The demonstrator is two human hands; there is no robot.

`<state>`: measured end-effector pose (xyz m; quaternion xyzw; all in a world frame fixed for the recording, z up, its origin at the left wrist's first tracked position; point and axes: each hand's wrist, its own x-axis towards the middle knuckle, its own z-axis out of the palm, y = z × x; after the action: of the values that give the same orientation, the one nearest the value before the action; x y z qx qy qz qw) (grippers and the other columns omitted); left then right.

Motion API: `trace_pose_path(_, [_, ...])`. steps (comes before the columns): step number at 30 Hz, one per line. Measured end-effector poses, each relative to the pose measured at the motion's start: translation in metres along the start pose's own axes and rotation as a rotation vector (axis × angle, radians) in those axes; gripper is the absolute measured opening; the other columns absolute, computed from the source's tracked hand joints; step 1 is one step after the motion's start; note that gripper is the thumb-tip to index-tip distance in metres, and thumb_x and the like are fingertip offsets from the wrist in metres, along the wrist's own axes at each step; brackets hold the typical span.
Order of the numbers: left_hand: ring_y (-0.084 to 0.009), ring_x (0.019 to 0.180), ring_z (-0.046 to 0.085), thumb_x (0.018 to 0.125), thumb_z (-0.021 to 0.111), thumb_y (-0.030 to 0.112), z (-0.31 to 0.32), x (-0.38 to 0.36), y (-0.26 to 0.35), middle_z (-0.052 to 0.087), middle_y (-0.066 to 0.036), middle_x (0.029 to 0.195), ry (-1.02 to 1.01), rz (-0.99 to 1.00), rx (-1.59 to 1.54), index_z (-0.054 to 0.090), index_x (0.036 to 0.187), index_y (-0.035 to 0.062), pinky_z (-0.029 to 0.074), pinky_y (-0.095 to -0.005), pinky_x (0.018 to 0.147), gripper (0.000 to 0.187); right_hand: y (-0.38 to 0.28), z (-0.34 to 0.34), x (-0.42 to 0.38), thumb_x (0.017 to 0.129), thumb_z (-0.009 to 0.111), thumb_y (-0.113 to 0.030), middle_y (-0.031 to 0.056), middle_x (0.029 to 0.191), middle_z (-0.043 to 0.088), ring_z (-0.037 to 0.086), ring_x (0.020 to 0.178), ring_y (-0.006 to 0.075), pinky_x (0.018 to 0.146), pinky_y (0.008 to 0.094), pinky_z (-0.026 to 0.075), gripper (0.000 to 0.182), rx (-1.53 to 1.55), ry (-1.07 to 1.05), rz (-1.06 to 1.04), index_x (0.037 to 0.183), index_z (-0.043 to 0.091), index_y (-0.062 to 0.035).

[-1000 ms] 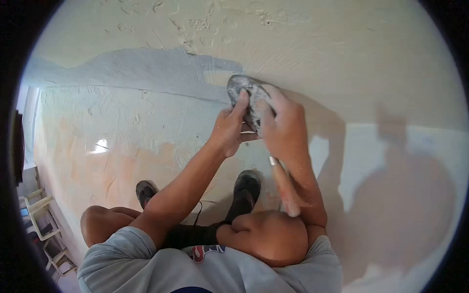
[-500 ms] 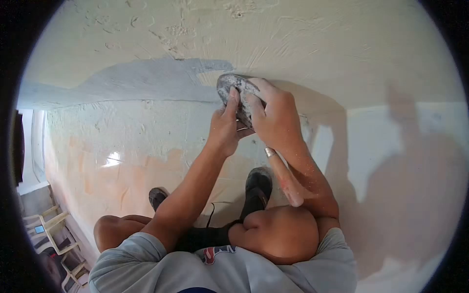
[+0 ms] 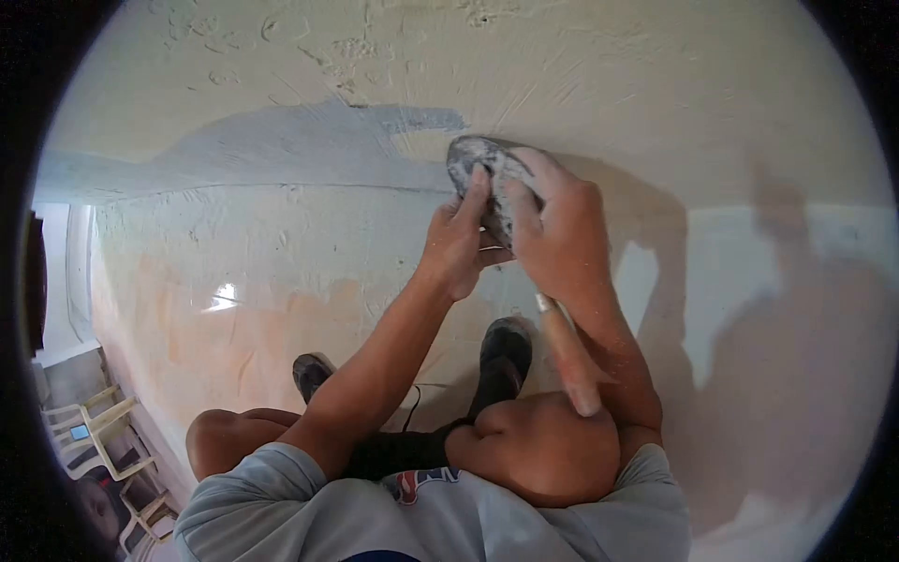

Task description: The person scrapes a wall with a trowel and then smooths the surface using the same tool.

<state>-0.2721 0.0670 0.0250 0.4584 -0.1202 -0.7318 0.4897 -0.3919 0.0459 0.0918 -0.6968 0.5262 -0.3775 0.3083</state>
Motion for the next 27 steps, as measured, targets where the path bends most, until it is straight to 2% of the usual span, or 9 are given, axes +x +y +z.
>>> trace_pose_path(3, [-0.0192,0.075,0.070,0.099,0.063,0.061,-0.009,0.009,-0.004,0.071,-0.009,0.092,-0.007,0.040,-0.014,0.065,0.110,-0.0024,0.063,-0.0408,0.070,0.065,0.012,0.004,0.004,0.095,0.062,-0.010,0.0276,0.094,0.071,0.069,0.092,0.0473,0.076,0.0413,0.056,0.026,-0.137,-0.005,-0.148,0.117,0.068,0.0008])
trace_pose_path(5, [-0.0193,0.078,0.070,0.099,0.062,0.061,-0.006,0.008,-0.005,0.070,-0.010,0.093,-0.015,0.050,-0.040,0.065,0.112,-0.0013,0.063,-0.0420,0.072,0.064,0.012,0.004,0.000,0.095,0.062,-0.010,0.0272,0.092,0.071,0.070,0.091,0.0470,0.074,0.0425,0.056,0.026,-0.036,-0.001,-0.071,0.118,0.069,-0.0001])
trace_pose_path(7, [-0.0208,0.087,0.071,0.100,0.057,0.066,0.002,0.000,0.002,0.070,-0.010,0.102,-0.038,-0.012,0.049,0.061,0.122,0.0028,0.061,-0.0431,0.080,0.066,-0.001,0.000,0.000,0.096,0.061,-0.011,0.0271,0.092,0.071,0.071,0.089,0.0461,0.074,0.0424,0.056,0.026,-0.023,-0.032,-0.006,0.119,0.068,-0.0006])
trace_pose_path(11, [-0.0215,0.085,0.070,0.100,0.058,0.066,-0.013,0.010,-0.005,0.067,-0.009,0.099,0.019,-0.013,0.006,0.066,0.112,0.0027,0.061,-0.0420,0.078,0.065,-0.005,0.009,0.003,0.097,0.061,-0.011,0.0261,0.095,0.072,0.072,0.089,0.0450,0.076,0.0411,0.056,0.026,-0.154,-0.032,-0.054,0.119,0.069,-0.0010])
trace_pose_path(13, [-0.0225,0.088,0.070,0.099,0.058,0.066,-0.012,0.008,-0.003,0.067,-0.009,0.099,-0.033,0.015,-0.016,0.065,0.114,0.0011,0.061,-0.0422,0.078,0.067,-0.001,0.009,0.002,0.097,0.061,-0.011,0.0279,0.098,0.072,0.071,0.093,0.0454,0.079,0.0406,0.056,0.027,-0.102,-0.049,-0.034,0.120,0.069,-0.0008])
trace_pose_path(17, [-0.0208,0.089,0.070,0.098,0.064,0.062,0.006,-0.003,0.007,0.069,-0.010,0.102,-0.055,-0.039,-0.005,0.062,0.118,0.0000,0.062,-0.0444,0.079,0.065,-0.011,-0.006,0.000,0.096,0.062,-0.009,0.0238,0.096,0.073,0.074,0.084,0.0327,0.081,0.0363,0.056,0.025,-0.029,-0.003,0.054,0.119,0.071,-0.0008])
trace_pose_path(20, [-0.0203,0.085,0.071,0.099,0.063,0.062,-0.009,0.009,-0.007,0.070,-0.009,0.101,-0.055,-0.008,-0.068,0.063,0.117,0.0014,0.062,-0.0447,0.078,0.063,-0.006,0.008,-0.002,0.096,0.063,-0.010,0.0233,0.095,0.073,0.074,0.086,0.0326,0.082,0.0371,0.056,0.027,-0.166,0.022,-0.075,0.120,0.069,-0.0007])
trace_pose_path(25, [-0.0207,0.088,0.070,0.099,0.063,0.061,-0.002,0.004,0.002,0.070,-0.010,0.105,-0.116,-0.031,0.040,0.063,0.120,-0.0011,0.063,-0.0453,0.079,0.066,-0.005,-0.004,-0.005,0.096,0.064,-0.007,0.0232,0.097,0.074,0.074,0.089,0.0252,0.083,0.0364,0.056,0.027,-0.111,0.052,-0.010,0.121,0.069,0.0006])
trace_pose_path(27, [-0.0203,0.087,0.070,0.099,0.062,0.062,-0.003,0.004,-0.001,0.070,-0.010,0.103,-0.077,0.017,-0.035,0.063,0.118,-0.0025,0.063,-0.0451,0.076,0.067,-0.010,0.004,-0.001,0.096,0.064,-0.008,0.0222,0.099,0.074,0.075,0.089,0.0256,0.083,0.0358,0.056,0.027,-0.194,0.038,-0.046,0.121,0.070,0.0007])
